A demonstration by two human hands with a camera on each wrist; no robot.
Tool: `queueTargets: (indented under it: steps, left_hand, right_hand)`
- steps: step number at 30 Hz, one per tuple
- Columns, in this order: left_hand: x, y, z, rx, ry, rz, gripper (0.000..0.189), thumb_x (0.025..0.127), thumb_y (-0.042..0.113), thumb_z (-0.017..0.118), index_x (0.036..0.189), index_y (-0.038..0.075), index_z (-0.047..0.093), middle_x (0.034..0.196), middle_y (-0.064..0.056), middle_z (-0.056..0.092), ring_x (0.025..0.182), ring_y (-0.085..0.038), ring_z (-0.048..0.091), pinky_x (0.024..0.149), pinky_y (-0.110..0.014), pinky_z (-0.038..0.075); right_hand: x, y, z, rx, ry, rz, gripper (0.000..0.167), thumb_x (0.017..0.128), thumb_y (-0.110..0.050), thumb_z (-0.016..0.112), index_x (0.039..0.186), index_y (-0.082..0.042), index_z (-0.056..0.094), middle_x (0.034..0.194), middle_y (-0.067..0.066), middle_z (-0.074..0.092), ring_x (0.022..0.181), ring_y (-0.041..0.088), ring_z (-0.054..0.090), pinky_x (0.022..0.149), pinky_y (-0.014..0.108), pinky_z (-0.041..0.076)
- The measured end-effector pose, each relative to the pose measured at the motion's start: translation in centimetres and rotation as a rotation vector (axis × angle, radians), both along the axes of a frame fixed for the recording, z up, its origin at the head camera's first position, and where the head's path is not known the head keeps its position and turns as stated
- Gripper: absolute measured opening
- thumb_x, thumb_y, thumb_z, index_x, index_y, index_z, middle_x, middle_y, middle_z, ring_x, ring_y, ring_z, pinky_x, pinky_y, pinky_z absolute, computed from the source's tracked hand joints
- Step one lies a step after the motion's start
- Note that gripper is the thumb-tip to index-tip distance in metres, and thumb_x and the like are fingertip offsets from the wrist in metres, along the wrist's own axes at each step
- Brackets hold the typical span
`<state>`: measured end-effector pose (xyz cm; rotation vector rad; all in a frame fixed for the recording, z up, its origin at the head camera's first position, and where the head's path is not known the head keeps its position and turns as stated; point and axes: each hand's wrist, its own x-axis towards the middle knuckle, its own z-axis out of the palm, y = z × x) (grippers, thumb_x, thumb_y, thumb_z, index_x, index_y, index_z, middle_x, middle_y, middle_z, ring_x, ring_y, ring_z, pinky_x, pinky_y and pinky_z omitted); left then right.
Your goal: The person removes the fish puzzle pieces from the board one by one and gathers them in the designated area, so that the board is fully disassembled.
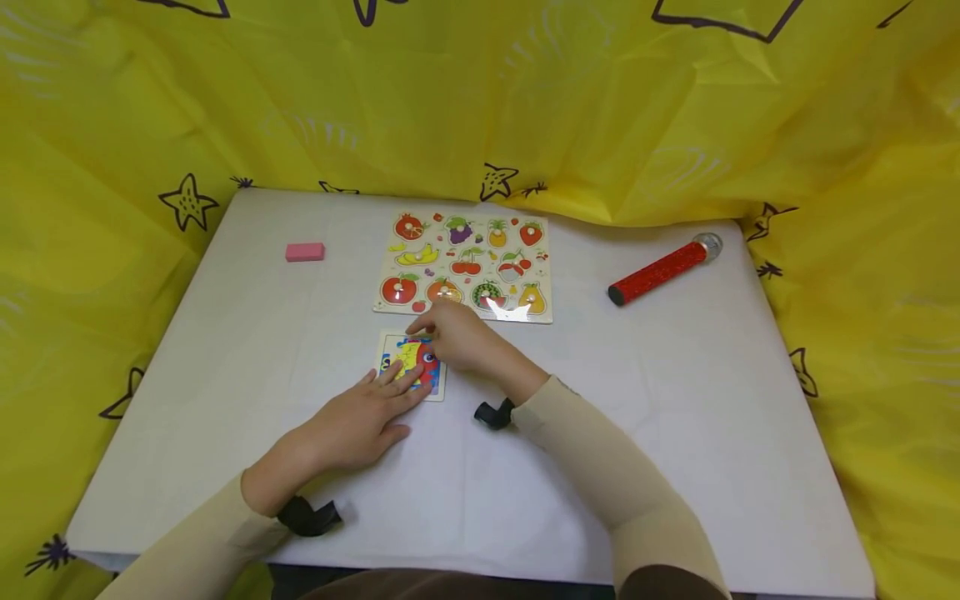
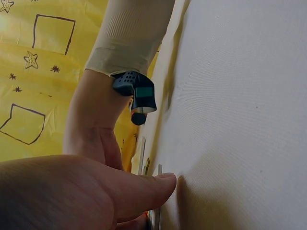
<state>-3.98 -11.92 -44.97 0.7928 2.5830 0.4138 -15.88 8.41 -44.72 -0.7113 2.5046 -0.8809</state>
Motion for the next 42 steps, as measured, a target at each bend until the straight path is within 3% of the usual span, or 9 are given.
queueTargets:
  steps: [13, 24, 29, 33, 36, 42]
  left_hand:
    - [0.0, -0.2, -0.3, 0.012, 0.016, -0.014, 0.063, 0.107, 0.033, 0.067, 0.165, 0.016, 0.046, 0.178, -0.006, 0.032, 0.166, -0.042, 0.025, 0.130, -0.067, 0.028]
    - [0.0, -0.2, -0.3, 0.001, 0.010, -0.014, 0.063, 0.107, 0.034, 0.066, 0.164, 0.017, 0.047, 0.178, -0.006, 0.032, 0.167, -0.040, 0.024, 0.131, -0.067, 0.027]
    - [0.0, -0.1, -0.3, 0.003, 0.012, -0.015, 0.063, 0.107, 0.034, 0.066, 0.164, 0.017, 0.047, 0.178, -0.006, 0.033, 0.167, -0.041, 0.024, 0.131, -0.066, 0.026]
    - [-0.1, -0.2, -0.4, 0.006, 0.013, -0.013, 0.063, 0.107, 0.034, 0.067, 0.164, 0.017, 0.048, 0.177, -0.006, 0.034, 0.166, -0.041, 0.025, 0.131, -0.066, 0.026]
    - [-0.1, -0.2, -0.4, 0.010, 0.013, -0.014, 0.063, 0.107, 0.033, 0.067, 0.164, 0.017, 0.048, 0.177, -0.006, 0.034, 0.166, -0.041, 0.025, 0.131, -0.066, 0.026]
    - [-0.1, -0.2, -0.3, 0.009, 0.012, -0.016, 0.063, 0.107, 0.033, 0.067, 0.164, 0.016, 0.047, 0.177, -0.006, 0.033, 0.166, -0.041, 0.025, 0.131, -0.066, 0.027]
  right_hand:
    - [-0.3, -2.1, -0.9, 0.029, 0.041, 0.101, 0.031, 0.096, -0.001, 0.073, 0.123, -0.013, 0.083, 0.123, 0.006, 0.074, 0.115, 0.022, 0.062, 0.101, 0.040, 0.053]
    - [-0.1, -2.1, -0.9, 0.013, 0.024, 0.058, 0.025, 0.096, -0.003, 0.075, 0.114, -0.017, 0.084, 0.125, 0.007, 0.070, 0.116, 0.023, 0.061, 0.103, 0.043, 0.053]
    - [0.0, -2.0, -1.1, -0.014, 0.017, 0.023, 0.025, 0.097, -0.002, 0.073, 0.114, -0.017, 0.084, 0.126, 0.006, 0.072, 0.125, 0.024, 0.062, 0.113, 0.047, 0.051]
    - [0.2, -2.0, -1.1, -0.022, 0.017, -0.023, 0.026, 0.098, -0.003, 0.074, 0.119, -0.016, 0.081, 0.117, 0.004, 0.073, 0.115, 0.023, 0.064, 0.104, 0.043, 0.055]
    - [0.3, -2.1, -1.0, -0.025, 0.019, -0.051, 0.025, 0.097, -0.004, 0.076, 0.120, -0.014, 0.080, 0.109, 0.003, 0.073, 0.101, 0.021, 0.064, 0.090, 0.037, 0.055]
    - [0.5, -2.1, -0.9, -0.043, 0.022, -0.069, 0.020, 0.098, -0.003, 0.075, 0.112, -0.015, 0.083, 0.108, 0.000, 0.075, 0.098, 0.018, 0.063, 0.086, 0.033, 0.053]
